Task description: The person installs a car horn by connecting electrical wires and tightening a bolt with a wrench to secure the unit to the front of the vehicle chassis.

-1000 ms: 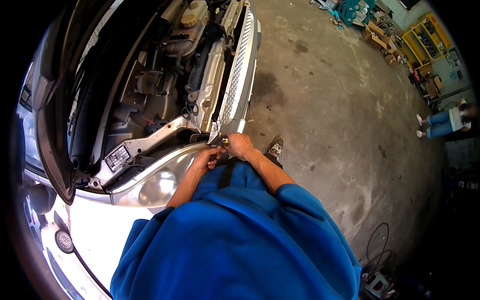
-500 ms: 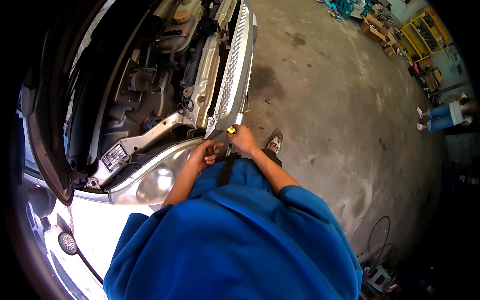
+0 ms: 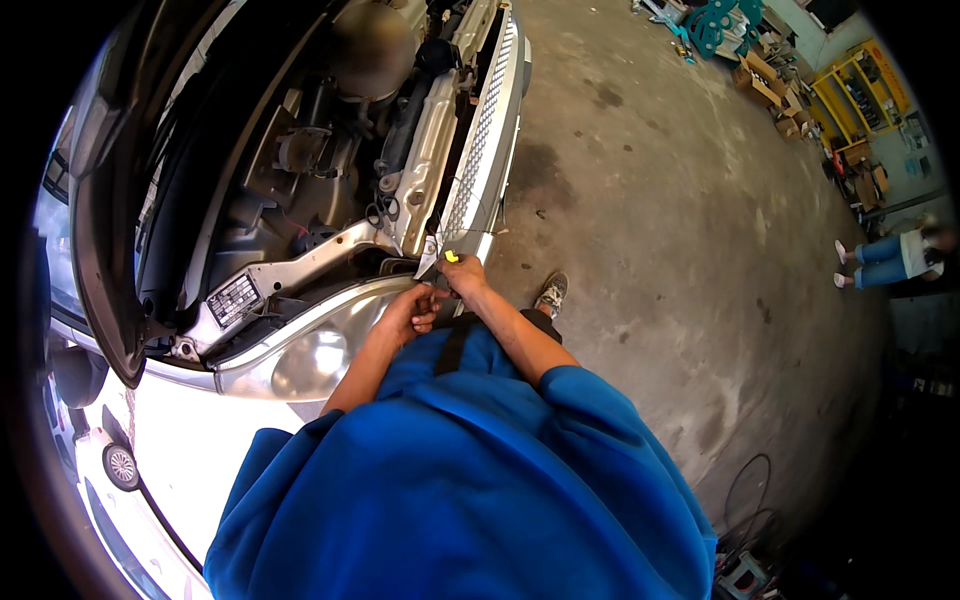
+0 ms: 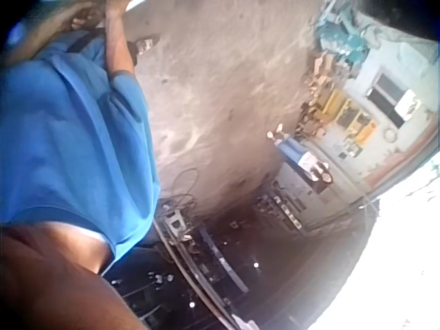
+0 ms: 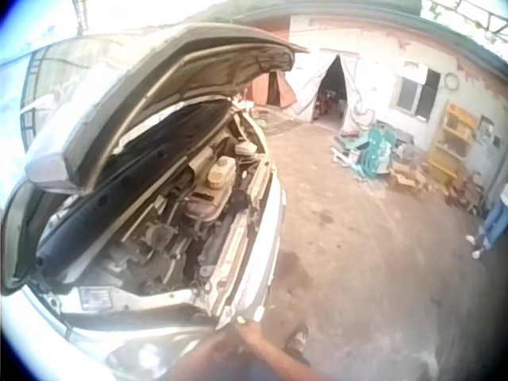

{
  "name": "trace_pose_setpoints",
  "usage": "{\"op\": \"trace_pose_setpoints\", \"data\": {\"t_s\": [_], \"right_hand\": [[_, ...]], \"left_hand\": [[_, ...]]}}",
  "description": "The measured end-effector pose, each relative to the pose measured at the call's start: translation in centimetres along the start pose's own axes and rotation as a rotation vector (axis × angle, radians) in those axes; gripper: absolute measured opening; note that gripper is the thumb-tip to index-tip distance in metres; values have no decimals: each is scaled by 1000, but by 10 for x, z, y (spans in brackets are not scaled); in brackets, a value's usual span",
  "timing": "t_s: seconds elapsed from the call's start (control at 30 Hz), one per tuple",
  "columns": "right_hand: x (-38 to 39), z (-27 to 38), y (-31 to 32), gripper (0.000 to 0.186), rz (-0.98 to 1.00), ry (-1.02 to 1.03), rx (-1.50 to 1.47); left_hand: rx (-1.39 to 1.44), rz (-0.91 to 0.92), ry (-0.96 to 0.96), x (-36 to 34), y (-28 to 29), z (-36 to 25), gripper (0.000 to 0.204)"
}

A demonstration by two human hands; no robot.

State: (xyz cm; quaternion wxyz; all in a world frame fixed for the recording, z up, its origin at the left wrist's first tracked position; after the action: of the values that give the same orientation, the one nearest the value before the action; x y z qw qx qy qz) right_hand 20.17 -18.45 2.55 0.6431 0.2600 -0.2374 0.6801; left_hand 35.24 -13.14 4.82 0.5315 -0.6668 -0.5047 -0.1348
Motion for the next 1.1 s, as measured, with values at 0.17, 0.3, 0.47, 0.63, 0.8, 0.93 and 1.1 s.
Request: {"op": "trace_pose_setpoints", "data": {"t_s": [0.17,0.3,0.47,0.63,0.8,0.93,1.1], "right_hand": [[-6,-7,1,17,60,-14,-129],[0,-4,3,18,69,-15,-165],[-13,-14,26,21,-294,116,-14],[-21,-28,52,22,-264,85,121],[1,-19,33,24,37,60,16],[-20,-28,35,20,-68,160,125],[-27,-30,44,17,-82,198,160]], "left_hand": [[12,4,-6,1,0,-1,38],[-9,24,-6,0,2,0,40],[-7,60,-22,3,-2,-3,40],[26,59,-18,1,0,-1,36],[49,54,-26,0,-6,-1,33],[16,25,-24,1,-9,-3,32],[23,-16,-44,-2,-3,-4,32]]}}
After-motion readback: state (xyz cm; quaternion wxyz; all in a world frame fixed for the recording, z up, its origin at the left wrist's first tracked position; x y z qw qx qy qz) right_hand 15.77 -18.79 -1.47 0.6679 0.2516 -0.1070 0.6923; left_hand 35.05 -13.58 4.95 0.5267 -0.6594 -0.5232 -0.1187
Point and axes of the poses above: each hand's wrist, its own x-axis away from the middle knuckle, its own y-axis out of the back of the hand, z = x × y, the point moved 2 cm from there along -x, towards the middle knuckle, and after that the axes turned 5 degrees about x, right-handed, at the moved point
